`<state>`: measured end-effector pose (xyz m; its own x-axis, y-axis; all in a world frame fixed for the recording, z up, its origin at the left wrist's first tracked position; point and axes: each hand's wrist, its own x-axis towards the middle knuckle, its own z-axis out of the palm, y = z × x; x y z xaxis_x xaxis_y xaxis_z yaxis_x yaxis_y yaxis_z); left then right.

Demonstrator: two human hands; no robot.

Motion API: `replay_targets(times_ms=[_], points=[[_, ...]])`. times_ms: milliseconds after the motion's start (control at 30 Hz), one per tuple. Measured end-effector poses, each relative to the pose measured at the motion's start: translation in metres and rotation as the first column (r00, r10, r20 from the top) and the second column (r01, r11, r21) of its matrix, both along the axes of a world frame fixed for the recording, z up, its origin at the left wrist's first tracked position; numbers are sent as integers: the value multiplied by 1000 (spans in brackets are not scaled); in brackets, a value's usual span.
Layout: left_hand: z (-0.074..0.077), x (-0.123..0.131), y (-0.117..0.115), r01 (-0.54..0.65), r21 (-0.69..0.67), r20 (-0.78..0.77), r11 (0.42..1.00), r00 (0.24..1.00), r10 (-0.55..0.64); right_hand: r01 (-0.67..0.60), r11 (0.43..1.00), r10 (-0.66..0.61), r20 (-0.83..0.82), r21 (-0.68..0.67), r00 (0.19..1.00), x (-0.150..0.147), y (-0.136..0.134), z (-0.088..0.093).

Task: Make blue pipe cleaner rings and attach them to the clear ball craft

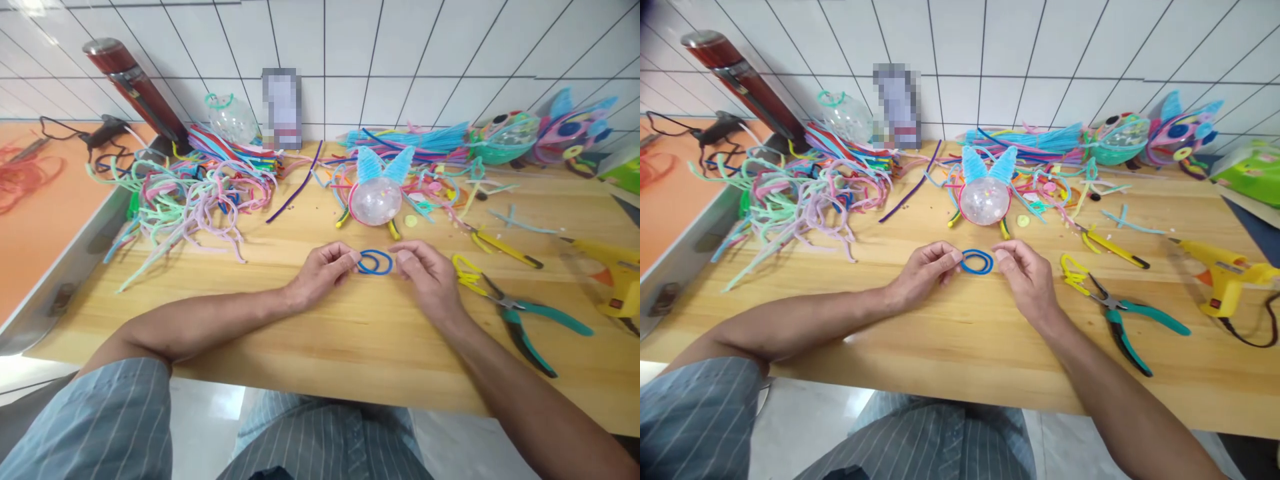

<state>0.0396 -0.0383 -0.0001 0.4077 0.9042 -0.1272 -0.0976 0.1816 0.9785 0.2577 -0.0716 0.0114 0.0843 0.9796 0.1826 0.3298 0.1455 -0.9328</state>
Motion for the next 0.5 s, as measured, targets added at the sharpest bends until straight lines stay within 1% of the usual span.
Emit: replay_targets(times_ms=[100, 167, 267, 367, 500], points=[[0, -1, -1, -10, 1, -5, 1000, 1000, 10, -66, 995, 64, -29, -73, 998, -1, 3, 2], [0, -1, -2, 8, 2, -28, 1000, 1000, -8, -79, 994, 80, 11, -71, 997, -2, 3, 0], [0, -1, -4, 38, 17, -73, 999, 997, -37, -71, 997, 70, 149, 6, 986, -3, 2, -4], [0, -1, -5, 42, 32, -93, 999, 995, -39, -86, 989, 53, 262, 117, 964, -4, 1, -8], [2, 0, -5, 50, 57, -113, 997, 993, -43, -113, 950, -4, 373, 292, 928, -5, -1, -8]])
